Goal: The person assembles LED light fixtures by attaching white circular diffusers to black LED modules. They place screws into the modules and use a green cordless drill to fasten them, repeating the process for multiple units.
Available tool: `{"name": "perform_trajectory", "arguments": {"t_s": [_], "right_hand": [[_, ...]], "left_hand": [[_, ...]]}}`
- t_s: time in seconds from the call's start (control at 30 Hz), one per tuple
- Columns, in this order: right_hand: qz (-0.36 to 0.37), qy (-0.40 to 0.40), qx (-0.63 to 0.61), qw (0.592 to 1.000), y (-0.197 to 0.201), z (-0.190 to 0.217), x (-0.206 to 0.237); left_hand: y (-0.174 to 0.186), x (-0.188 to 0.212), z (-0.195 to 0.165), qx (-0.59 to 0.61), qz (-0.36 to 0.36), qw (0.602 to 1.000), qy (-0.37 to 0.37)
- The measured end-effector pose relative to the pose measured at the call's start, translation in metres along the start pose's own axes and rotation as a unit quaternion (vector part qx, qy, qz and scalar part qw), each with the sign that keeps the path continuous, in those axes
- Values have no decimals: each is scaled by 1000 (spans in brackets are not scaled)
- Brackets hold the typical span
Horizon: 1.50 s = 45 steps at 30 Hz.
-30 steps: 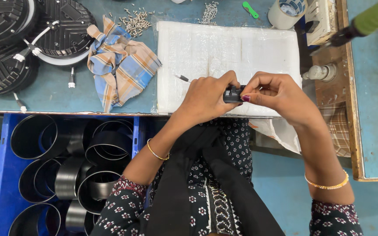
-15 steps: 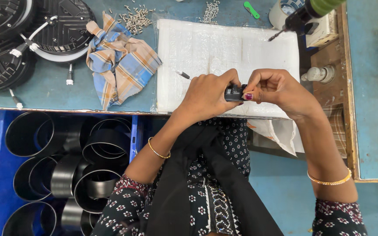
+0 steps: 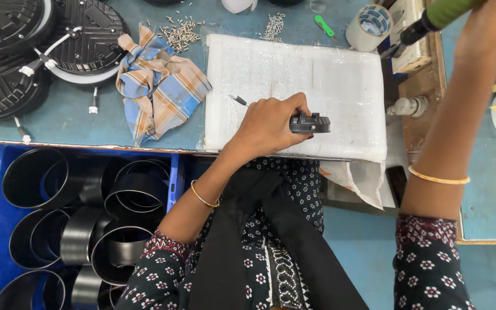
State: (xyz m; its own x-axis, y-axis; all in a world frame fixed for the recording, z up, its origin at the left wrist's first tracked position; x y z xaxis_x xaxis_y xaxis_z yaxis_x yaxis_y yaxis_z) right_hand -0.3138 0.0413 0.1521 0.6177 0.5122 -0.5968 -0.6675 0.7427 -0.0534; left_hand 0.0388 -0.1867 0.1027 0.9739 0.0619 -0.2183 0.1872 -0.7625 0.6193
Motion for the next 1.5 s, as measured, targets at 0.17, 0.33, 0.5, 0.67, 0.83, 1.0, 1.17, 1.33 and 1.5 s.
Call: {"name": "perform_trajectory", "arguments": {"t_s": [0.17, 0.33, 0.5, 0.67, 0.83, 1.0, 1.17, 1.33, 1.5], "right_hand": [[-50, 5, -45, 998, -52, 29, 18], [-35, 12, -127, 991, -142, 100, 70], [20, 46, -107, 993, -227, 140, 67], [0, 51, -28, 998, -253, 156, 71], [-1, 42, -50, 998, -248, 148, 72], [14, 45, -35, 998, -249, 145, 72], [41, 59, -21, 997, -254, 143, 72], [24, 60, -46, 997, -250, 135, 75], [101, 109, -17, 989, -253, 134, 72]], "left_hand": [[0, -2, 0, 4, -7, 1000, 5], [-2, -9, 2, -10, 5, 1000, 13], [1, -6, 0, -9, -12, 1000, -6], [3, -3, 1, -5, -5, 1000, 4], [4, -2, 1, 4, -8, 1000, -8], [1, -4, 3, -1, 2, 1000, 6], [4, -3, 5, 12, -5, 1000, -14], [9, -2, 6, 27, -4, 999, -25], [11, -2, 5, 35, -19, 998, -43]]}}
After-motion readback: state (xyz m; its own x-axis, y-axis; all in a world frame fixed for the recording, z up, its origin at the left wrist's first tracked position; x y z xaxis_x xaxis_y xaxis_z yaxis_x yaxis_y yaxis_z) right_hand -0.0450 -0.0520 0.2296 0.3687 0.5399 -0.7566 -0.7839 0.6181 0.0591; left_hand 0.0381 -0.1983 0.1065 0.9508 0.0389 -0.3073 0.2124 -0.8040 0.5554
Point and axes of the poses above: each hand's wrist, its own x-axis away from the middle knuckle, its own y-axis out of the back of the hand, z = x × y, the point moved 5 cm from there along -x, towards the middle knuckle, and after that the axes turned 5 degrees about z, right-handed, at the moved point
